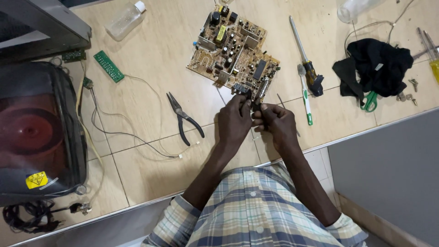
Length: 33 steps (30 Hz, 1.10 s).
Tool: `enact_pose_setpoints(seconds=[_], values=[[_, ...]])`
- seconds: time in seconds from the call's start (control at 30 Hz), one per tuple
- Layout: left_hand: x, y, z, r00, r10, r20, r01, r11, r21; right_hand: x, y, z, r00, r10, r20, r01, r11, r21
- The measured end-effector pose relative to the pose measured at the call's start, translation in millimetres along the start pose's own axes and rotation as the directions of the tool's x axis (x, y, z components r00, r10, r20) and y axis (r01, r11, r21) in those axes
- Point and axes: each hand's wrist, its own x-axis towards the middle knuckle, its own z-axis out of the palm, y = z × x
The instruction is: The person uses a screwdriver to unscrew and remove a black component from a circuit board. They then use the screwdriver to adjust and tighten screws on the component while holding it in their hand.
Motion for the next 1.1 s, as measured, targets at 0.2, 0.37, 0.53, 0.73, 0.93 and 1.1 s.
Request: enact_pose_setpoints(seconds=[0.2,0.37,0.53,0.73,0.93,1.1], values=[[-2,9,2,0.999,0.036,0.033,-0.035,0.999,-0.011,5,0,8,0.997,-0.039,-0.073,0.039,0.999,-0.005],[-4,26,-2,0.999,0.020,0.040,-0.014,0.989,-0.144,5,1,2,0.995,-0.059,-0.076,0.059,0.998,-0.004],[1,16,5,1.000,-0.004,0.022,0.006,0.995,-0.099,-15,-14,8,0.996,-0.080,-0.050,0.076,0.993,-0.088],[7,15,13,0.999,0.005,0.046,-0.003,0.999,-0.053,-16,-18,4,0.978,-0.209,-0.018,0.198,0.947,-0.253],[4,23,11,0.998,-0.018,0.053,0.015,0.998,0.061,-18,-26,5,0.970,-0.242,0.002,0.228,0.913,-0.339],[-2,20,17,0.984,0.174,0.036,-0.176,0.981,0.081,-6,-12,-3,0.969,-0.243,0.048,0.244,0.902,-0.355]])
